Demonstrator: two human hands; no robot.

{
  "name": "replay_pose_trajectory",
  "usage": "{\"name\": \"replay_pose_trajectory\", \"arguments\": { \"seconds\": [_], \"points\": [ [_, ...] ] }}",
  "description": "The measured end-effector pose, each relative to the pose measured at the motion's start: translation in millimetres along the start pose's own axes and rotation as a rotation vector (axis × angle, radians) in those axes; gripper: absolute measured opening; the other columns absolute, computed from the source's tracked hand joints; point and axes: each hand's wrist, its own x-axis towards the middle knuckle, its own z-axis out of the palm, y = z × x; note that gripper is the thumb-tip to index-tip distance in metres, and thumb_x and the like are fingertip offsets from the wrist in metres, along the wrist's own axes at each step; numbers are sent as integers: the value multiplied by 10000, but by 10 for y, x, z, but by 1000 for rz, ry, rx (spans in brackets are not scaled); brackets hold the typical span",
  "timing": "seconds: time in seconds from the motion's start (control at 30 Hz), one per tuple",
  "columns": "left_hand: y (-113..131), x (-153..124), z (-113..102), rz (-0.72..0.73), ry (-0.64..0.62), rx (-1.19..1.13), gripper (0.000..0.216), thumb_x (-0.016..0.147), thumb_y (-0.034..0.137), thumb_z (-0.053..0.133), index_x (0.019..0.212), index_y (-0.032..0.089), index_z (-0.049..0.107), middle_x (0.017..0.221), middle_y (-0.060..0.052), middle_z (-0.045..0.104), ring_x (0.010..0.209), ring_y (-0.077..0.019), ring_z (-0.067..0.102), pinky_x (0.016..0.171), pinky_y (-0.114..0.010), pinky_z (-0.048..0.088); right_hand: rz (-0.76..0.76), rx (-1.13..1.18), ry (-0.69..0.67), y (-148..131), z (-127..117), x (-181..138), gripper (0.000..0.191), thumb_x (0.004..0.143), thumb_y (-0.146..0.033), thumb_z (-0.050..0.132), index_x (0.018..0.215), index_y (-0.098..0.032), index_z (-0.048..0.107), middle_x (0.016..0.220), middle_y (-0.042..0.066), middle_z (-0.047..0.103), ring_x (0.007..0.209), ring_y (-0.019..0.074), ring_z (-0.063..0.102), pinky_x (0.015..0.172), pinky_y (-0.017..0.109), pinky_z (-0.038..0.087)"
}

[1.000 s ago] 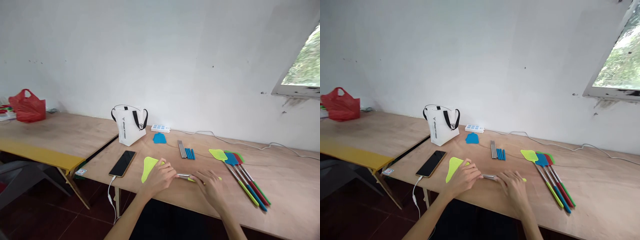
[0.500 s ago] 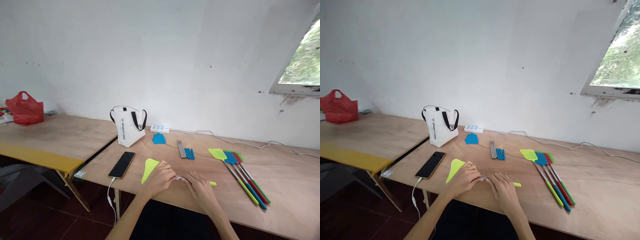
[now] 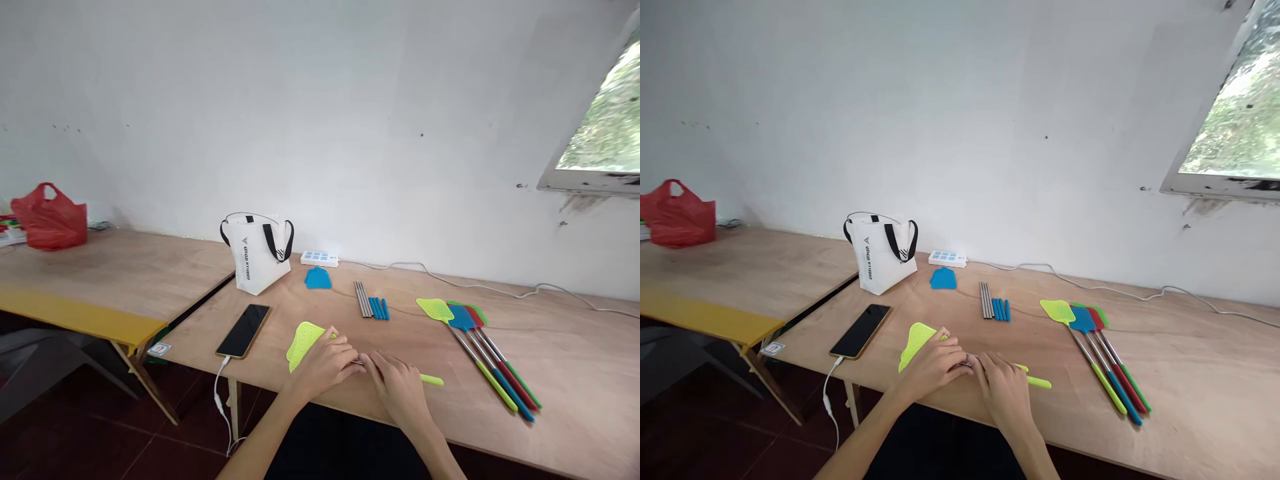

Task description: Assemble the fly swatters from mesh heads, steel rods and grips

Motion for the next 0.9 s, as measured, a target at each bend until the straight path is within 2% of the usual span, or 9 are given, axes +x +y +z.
{"name": "replay_pose_trajectory", "arguments": {
  "seconds": [0.1,0.2,0.3,0.37,0.47,0.57,0.63,0.77,0.9],
  "points": [
    [30,20,-11,43,22,36,381,1070,370,465,779,179,621,685,18,663,681,-154,533,826,-353,362,13,-90,73,-51,11,-2,548,1088,-416,319,652,-229,595,554,-6,642,488,137,599,527,299,200],
    [21,24,-79,79,30,66,396,1075,358,453,753,180,601,672,16,650,685,-155,527,814,-349,346,-28,-163,124,46,4,-11,541,1080,-362,353,646,-226,645,526,5,638,463,134,589,528,307,197],
    [-87,-18,-196,36,45,62,432,1078,377,445,717,183,580,649,22,637,674,-148,516,793,-342,325,-31,-190,177,370,-26,-29,516,1054,-335,403,615,-222,650,529,6,638,449,131,560,530,302,212],
    [-205,-66,-272,-20,37,42,444,1075,395,450,707,184,582,650,25,641,665,-141,507,795,-339,316,-13,-162,214,677,-63,-49,557,1039,-364,424,526,-210,577,492,5,591,439,117,524,525,294,227],
    [-390,-142,-344,-84,0,-8,437,1065,398,478,706,188,611,664,29,664,665,-134,505,802,-334,310,79,-121,244,1160,-143,-110,637,1026,-465,389,445,-220,476,430,13,486,410,117,437,516,307,233],
    [-528,-210,-375,-135,-20,-75,442,1064,414,479,718,195,647,686,35,695,657,-130,503,797,-331,304,140,-122,245,1589,-254,-249,659,980,-572,380,417,-237,442,421,32,464,384,123,383,500,324,225],
    [-586,-250,-396,-168,-25,-107,466,1067,438,457,721,197,655,688,33,699,656,-132,500,799,-334,299,245,-165,242,1825,-336,-381,655,939,-614,391,406,-238,435,436,49,485,399,136,404,497,320,247],
    [-621,-290,-454,-196,-65,-139,469,1068,450,446,736,197,660,695,28,689,671,-136,497,804,-337,296,461,-247,230,2090,-471,-603,607,879,-598,416,401,-225,444,438,49,489,436,152,465,500,290,279],
    [-565,-267,-545,-253,-69,-121,452,1037,475,512,714,194,656,674,26,661,671,-140,494,794,-338,304,490,-285,239,2077,-513,-620,587,874,-569,415,403,-221,448,441,55,493,450,156,456,532,293,285]
  ]
}}
